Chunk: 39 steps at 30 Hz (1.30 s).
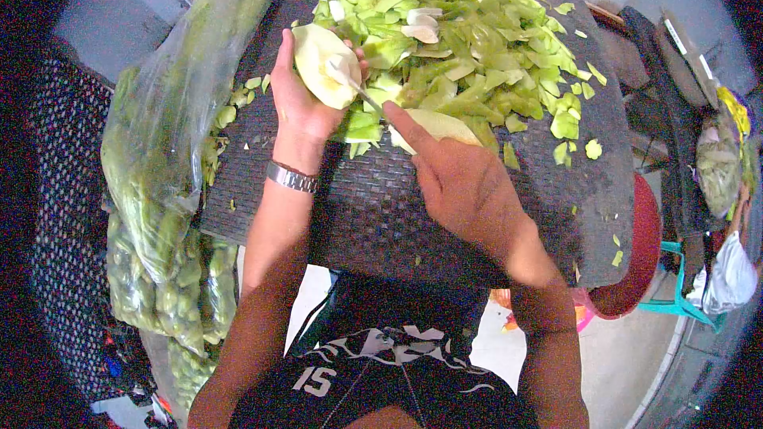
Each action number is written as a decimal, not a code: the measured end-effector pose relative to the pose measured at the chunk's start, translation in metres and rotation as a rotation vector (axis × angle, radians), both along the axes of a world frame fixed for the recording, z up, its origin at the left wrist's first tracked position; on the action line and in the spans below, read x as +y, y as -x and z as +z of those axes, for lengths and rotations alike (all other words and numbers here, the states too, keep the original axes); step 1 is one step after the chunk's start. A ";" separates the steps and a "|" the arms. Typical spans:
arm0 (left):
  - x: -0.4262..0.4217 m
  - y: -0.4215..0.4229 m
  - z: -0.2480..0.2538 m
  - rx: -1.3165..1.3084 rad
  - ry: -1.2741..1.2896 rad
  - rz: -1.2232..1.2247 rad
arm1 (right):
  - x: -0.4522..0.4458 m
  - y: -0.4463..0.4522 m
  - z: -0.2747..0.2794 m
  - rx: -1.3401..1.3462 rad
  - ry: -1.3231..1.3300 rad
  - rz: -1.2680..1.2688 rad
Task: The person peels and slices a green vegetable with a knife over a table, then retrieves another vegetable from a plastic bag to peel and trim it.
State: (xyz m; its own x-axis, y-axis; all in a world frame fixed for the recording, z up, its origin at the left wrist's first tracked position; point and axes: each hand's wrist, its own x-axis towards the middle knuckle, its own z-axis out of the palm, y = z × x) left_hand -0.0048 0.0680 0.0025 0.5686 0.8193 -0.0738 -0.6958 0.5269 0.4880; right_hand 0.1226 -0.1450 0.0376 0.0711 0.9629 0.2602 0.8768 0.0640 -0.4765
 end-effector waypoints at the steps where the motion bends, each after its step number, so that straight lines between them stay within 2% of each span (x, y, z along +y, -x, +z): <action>1: 0.000 0.000 -0.003 -0.015 -0.002 -0.036 | -0.004 0.004 0.007 -0.054 0.126 -0.036; 7: -0.005 -0.003 0.000 0.009 -0.010 0.034 | -0.013 0.016 0.002 -0.149 -0.022 -0.027; 19: -0.014 -0.012 -0.003 0.037 -0.053 0.090 | -0.023 0.020 -0.014 -0.121 -0.040 -0.013; 25: -0.044 -0.028 0.000 0.040 0.034 0.116 | -0.015 0.023 -0.022 -0.131 -0.110 -0.081; 34: -0.045 -0.020 0.004 0.094 -0.041 0.224 | -0.021 0.043 -0.023 -0.170 -0.025 -0.229; 39: -0.052 -0.027 0.009 0.098 -0.062 0.267 | -0.017 0.039 -0.025 -0.180 -0.028 -0.203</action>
